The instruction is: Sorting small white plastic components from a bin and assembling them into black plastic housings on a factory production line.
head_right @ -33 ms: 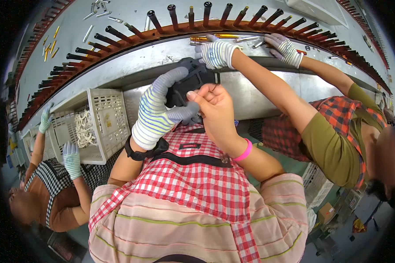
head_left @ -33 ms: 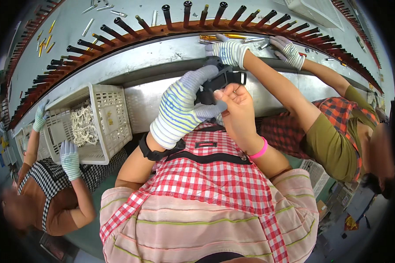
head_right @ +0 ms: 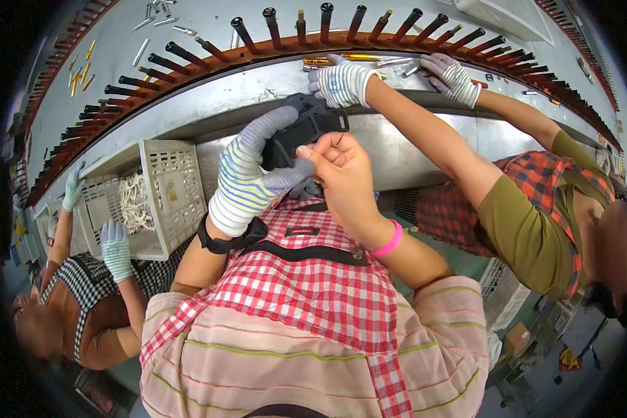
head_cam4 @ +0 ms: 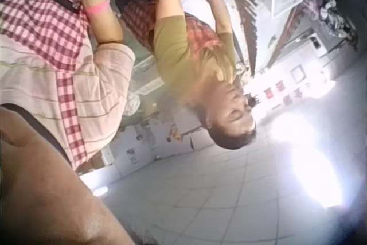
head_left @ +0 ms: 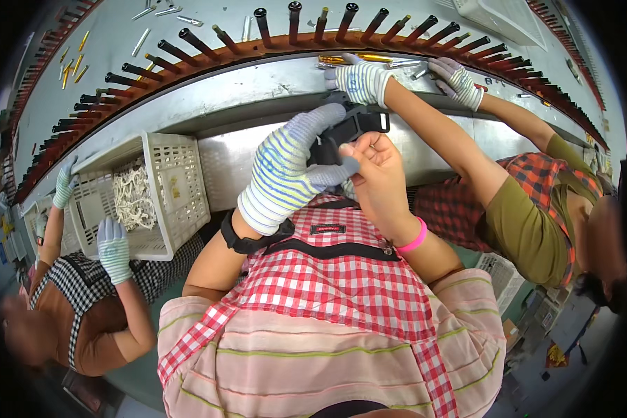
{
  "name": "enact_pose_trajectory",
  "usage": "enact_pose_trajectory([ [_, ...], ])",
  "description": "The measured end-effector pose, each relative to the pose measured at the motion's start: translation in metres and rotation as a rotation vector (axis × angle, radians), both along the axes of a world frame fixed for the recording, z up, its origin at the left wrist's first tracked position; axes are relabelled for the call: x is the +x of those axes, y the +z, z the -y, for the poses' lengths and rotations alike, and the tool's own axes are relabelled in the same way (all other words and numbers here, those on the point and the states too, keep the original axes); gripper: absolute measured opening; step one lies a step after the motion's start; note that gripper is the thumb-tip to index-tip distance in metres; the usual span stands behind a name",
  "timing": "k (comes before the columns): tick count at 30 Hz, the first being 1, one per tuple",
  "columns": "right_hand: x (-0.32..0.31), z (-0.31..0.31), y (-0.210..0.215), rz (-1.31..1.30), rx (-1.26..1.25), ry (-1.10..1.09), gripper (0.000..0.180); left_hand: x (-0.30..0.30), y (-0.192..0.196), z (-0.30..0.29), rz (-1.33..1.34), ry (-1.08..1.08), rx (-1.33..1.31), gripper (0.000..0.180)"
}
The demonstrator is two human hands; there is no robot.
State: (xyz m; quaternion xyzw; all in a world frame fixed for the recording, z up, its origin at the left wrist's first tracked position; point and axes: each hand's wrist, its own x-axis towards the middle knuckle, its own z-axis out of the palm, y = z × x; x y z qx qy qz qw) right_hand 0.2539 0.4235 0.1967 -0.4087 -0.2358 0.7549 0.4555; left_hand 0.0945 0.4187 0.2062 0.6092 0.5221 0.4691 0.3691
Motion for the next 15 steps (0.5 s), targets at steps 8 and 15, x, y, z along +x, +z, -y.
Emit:
enact_pose_trajectory([
  [8, 0.018, -0.025, 0.086, 0.733, 0.929, 0.288, 0.016, -0.034, 0.029, -0.002, 0.221, -0.080, -0.281, 0.037],
  [15, 0.002, -0.028, 0.076, 0.907, 1.013, 0.350, 0.024, -0.029, 0.036, 0.007, 0.277, -0.163, -0.292, 0.039],
])
